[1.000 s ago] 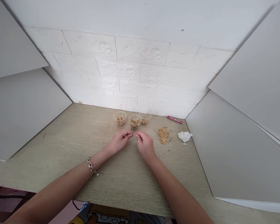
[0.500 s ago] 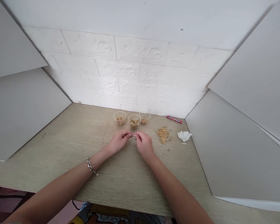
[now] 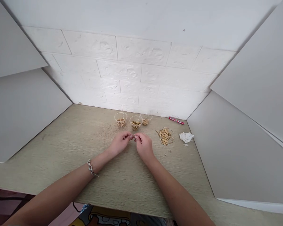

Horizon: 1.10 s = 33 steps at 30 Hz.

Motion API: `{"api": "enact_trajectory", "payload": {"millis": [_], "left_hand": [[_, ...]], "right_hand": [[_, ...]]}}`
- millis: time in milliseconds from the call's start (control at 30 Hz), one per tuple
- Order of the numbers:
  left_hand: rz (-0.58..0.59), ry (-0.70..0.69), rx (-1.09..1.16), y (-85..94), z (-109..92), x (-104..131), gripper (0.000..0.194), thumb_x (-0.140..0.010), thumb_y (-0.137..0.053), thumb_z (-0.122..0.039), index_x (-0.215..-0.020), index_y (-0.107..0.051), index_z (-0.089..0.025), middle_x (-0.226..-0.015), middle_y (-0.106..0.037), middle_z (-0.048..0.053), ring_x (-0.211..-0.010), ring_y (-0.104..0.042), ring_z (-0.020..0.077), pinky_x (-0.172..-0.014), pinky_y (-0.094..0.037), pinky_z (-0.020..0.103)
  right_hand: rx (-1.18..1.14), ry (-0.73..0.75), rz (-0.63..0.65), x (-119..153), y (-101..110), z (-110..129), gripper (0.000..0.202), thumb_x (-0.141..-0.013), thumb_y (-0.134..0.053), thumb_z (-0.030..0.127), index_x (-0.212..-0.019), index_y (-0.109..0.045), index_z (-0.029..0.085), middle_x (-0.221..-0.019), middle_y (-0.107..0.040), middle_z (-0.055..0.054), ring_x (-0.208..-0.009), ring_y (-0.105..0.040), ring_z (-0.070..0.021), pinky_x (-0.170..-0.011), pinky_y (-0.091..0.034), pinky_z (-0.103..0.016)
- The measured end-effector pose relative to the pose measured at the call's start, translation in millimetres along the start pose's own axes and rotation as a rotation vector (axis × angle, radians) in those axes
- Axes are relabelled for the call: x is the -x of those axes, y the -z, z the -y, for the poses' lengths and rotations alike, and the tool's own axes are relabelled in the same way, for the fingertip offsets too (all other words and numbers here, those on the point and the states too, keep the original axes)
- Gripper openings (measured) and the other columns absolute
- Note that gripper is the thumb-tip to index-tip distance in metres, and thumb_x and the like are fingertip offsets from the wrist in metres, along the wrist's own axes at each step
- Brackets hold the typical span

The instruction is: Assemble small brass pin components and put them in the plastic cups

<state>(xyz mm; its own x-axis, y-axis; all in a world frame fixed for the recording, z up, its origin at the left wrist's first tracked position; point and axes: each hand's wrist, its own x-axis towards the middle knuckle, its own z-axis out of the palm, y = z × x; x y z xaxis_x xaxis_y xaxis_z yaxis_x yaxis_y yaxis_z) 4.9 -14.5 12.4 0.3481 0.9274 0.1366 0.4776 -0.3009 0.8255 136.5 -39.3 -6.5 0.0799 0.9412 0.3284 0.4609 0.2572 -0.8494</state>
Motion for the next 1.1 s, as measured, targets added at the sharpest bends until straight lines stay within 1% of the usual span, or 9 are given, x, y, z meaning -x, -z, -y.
{"api": "enact_trajectory", "payload": {"millis": [133, 200, 267, 433, 567, 733, 867, 967, 1100], "left_hand": [[0.09, 0.051, 0.092, 1.5, 6.1, -3.5, 0.022, -0.076, -0.041, -0.027, -0.072, -0.059, -0.014, -0.073, -0.062, 0.001, -0.069, -0.053, 0.0119, -0.065, -0.041, 0.023], [0.13, 0.076, 0.129, 2.2, 9.1, -5.3, 0.023, -0.076, -0.042, -0.028, -0.072, -0.059, -0.013, -0.072, -0.062, 0.002, -0.067, -0.053, 0.0118, -0.064, -0.041, 0.023], [0.132, 0.086, 0.124, 2.6, 10.1, -6.1, 0.023, -0.075, -0.043, -0.029, -0.072, -0.059, -0.013, -0.071, -0.061, 0.001, -0.067, -0.053, 0.0117, -0.063, -0.041, 0.022], [0.065, 0.047, -0.01, 1.9, 5.0, -3.2, 0.021, -0.076, -0.042, -0.025, -0.071, -0.059, -0.015, -0.072, -0.061, 0.0, -0.069, -0.052, 0.0118, -0.063, -0.039, 0.022], [-0.011, -0.043, -0.133, 0.6, 1.6, 0.8, 0.021, -0.078, -0.039, -0.022, -0.07, -0.059, -0.016, -0.071, -0.06, 0.0, -0.067, -0.051, 0.0116, -0.062, -0.037, 0.022], [-0.061, -0.164, -0.212, 0.9, 0.5, 3.8, 0.02, -0.079, -0.038, -0.019, -0.073, -0.057, -0.016, -0.073, -0.059, 0.002, -0.069, -0.051, 0.0118, -0.065, -0.037, 0.022], [-0.084, -0.204, -0.259, 0.6, -0.2, 5.1, 0.02, -0.079, -0.038, -0.018, -0.074, -0.057, -0.015, -0.073, -0.058, 0.003, -0.07, -0.05, 0.0124, -0.066, -0.037, 0.023], [-0.102, -0.185, -0.263, -0.9, -0.5, 5.2, 0.02, -0.078, -0.038, -0.018, -0.073, -0.057, -0.015, -0.072, -0.058, 0.003, -0.069, -0.05, 0.0128, -0.066, -0.037, 0.024], [-0.059, -0.038, -0.117, -2.2, -1.2, 2.2, 0.022, -0.077, -0.038, -0.02, -0.071, -0.059, -0.015, -0.071, -0.06, 0.002, -0.068, -0.052, 0.0122, -0.064, -0.038, 0.023]], "right_hand": [[-0.147, -0.084, 0.043, -1.1, -1.6, -4.4, 0.019, -0.075, -0.043, 0.028, -0.077, -0.058, 0.017, -0.07, -0.061, -0.004, -0.064, -0.055, -0.0147, -0.063, -0.045, -0.027], [-0.157, -0.091, 0.05, -1.4, -1.8, -5.5, 0.019, -0.074, -0.044, 0.028, -0.076, -0.059, 0.017, -0.068, -0.06, -0.004, -0.063, -0.055, -0.0148, -0.062, -0.045, -0.028], [-0.138, -0.08, 0.047, -1.3, -1.7, -5.5, 0.019, -0.074, -0.044, 0.028, -0.075, -0.059, 0.017, -0.068, -0.06, -0.004, -0.063, -0.055, -0.0149, -0.062, -0.045, -0.028], [-0.07, -0.051, 0.024, -0.1, -1.4, -2.9, 0.019, -0.075, -0.043, 0.027, -0.077, -0.06, 0.017, -0.068, -0.061, -0.004, -0.063, -0.055, -0.0151, -0.063, -0.044, -0.028], [-0.054, -0.052, 0.001, 0.9, -2.2, 0.1, 0.02, -0.076, -0.043, 0.027, -0.077, -0.06, 0.017, -0.068, -0.061, -0.003, -0.063, -0.056, -0.015, -0.062, -0.044, -0.028], [-0.065, -0.086, -0.024, 2.4, -4.2, 2.3, 0.02, -0.076, -0.042, 0.027, -0.077, -0.059, 0.017, -0.071, -0.061, -0.004, -0.065, -0.057, -0.0155, -0.064, -0.044, -0.029], [-0.077, -0.125, -0.055, 4.4, -7.9, 2.3, 0.019, -0.076, -0.042, 0.027, -0.079, -0.058, 0.017, -0.071, -0.061, -0.004, -0.066, -0.056, -0.0156, -0.065, -0.044, -0.029], [-0.066, -0.146, -0.082, 5.4, -10.7, 2.8, 0.02, -0.076, -0.042, 0.027, -0.078, -0.058, 0.016, -0.071, -0.061, -0.005, -0.065, -0.056, -0.0156, -0.064, -0.043, -0.028], [-0.098, -0.155, -0.081, 5.3, -11.6, 4.9, 0.02, -0.077, -0.042, 0.027, -0.078, -0.058, 0.015, -0.072, -0.061, -0.005, -0.066, -0.056, -0.015, -0.064, -0.044, -0.027]]}}
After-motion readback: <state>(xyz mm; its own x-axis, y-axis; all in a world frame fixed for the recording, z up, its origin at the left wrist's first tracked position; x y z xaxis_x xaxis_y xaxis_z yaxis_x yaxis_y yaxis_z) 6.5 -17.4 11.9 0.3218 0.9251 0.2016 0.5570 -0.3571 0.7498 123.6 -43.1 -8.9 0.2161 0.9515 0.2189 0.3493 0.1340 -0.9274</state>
